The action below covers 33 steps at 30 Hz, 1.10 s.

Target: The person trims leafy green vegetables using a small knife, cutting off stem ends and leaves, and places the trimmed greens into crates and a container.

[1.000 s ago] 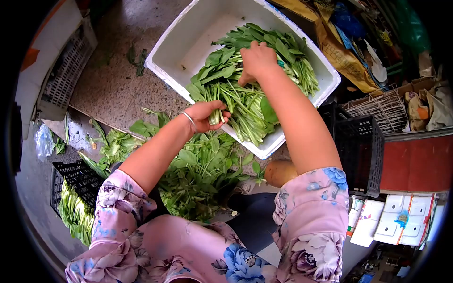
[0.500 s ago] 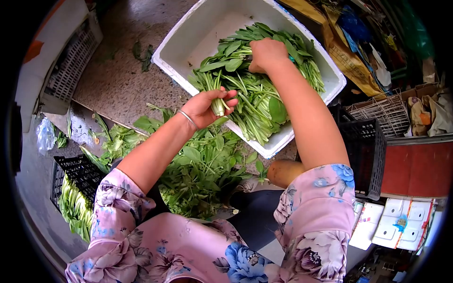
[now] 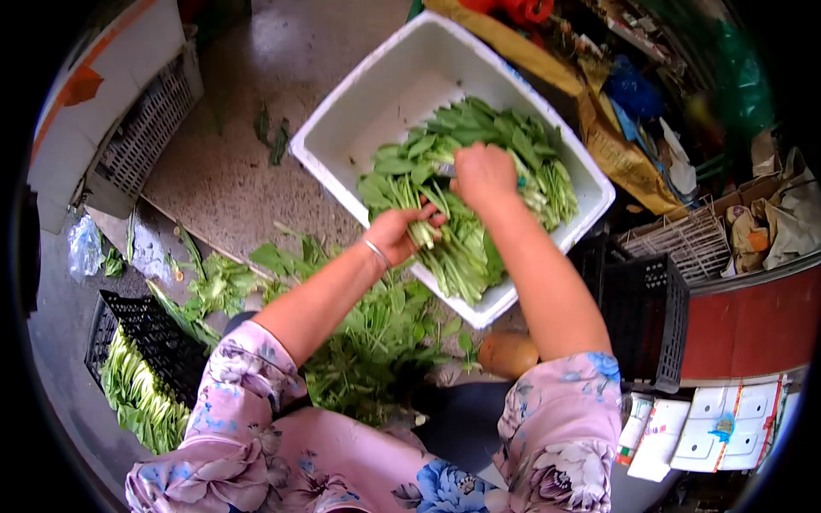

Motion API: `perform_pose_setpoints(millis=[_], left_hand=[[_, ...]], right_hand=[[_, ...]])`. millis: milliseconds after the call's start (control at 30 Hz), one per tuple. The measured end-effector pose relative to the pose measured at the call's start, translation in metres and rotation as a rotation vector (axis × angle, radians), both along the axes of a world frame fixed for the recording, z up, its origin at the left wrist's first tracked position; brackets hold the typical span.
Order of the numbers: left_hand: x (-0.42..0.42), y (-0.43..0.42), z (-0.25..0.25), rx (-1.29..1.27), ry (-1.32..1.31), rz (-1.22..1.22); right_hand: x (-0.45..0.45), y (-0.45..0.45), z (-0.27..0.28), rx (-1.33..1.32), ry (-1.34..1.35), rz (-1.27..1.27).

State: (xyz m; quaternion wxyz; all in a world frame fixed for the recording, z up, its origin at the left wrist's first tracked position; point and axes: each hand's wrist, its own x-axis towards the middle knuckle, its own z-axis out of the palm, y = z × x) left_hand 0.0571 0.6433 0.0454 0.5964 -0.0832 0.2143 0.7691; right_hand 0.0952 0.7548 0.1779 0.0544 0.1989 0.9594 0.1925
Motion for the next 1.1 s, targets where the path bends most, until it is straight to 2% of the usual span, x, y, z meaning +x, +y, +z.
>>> perform_pose_setpoints(millis=[67, 133, 167, 233, 300, 567, 700, 733, 833, 900, 967, 1000, 1033, 1100], left_hand=[[-0.001, 0.0, 0.005, -0.02, -0.04, -0.052], [-0.003, 0.006, -0.008, 0.022, -0.072, -0.056], [-0.001, 0.0, 0.005, 0.0, -0.093, -0.018], [-0.006, -0.008, 0.012, 0.28, -0.123, -0.085], [-0.003, -0.016, 0.033, 0.154, -0.065, -0.026], [0.0, -0.016, 0.013, 0.13, -0.043, -0.03], [0.001, -0.016, 0.008, 0.105, -0.08, -0.041], [-0.001, -0.013, -0.002, 0.2, -0.141, -0.061], [-0.001, -0.015, -0.005, 0.174, -0.102, -0.13], [-0.001, -0.021, 0.0, 0.163, -0.077, -0.12], [-0.001, -0.025, 0.007, 0.141, -0.03, -0.134], [0.0, -0.022, 0.004, 0.214, -0.056, -0.12], [-0.001, -0.021, 0.0, 0.211, -0.058, -0.119], [-0.003, -0.022, -0.003, 0.203, -0.047, -0.145]], right_hand=[[0.007, -0.007, -0.008, 0.031, 0.108, 0.072], [0.011, -0.017, -0.01, -0.014, 0.145, 0.056], [0.014, -0.027, -0.001, -0.074, 0.121, 0.026], [0.022, -0.036, -0.003, -0.146, 0.196, 0.01], [0.026, -0.045, -0.008, -0.185, 0.206, -0.034], [0.049, -0.074, -0.029, -0.35, 0.308, -0.055], [0.054, -0.081, -0.027, -0.541, 0.333, -0.155], [0.055, -0.082, -0.024, -0.57, 0.339, -0.166], [0.055, -0.083, -0.014, -0.682, 0.298, -0.248], [0.054, -0.082, -0.012, -0.657, 0.308, -0.237], [0.055, -0.077, -0.011, -0.815, 0.357, -0.277], [0.055, -0.074, -0.021, -0.809, 0.506, -0.19], [0.058, -0.069, -0.026, -0.811, 0.504, -0.19], [0.057, -0.064, -0.026, -0.855, 0.575, -0.291]])
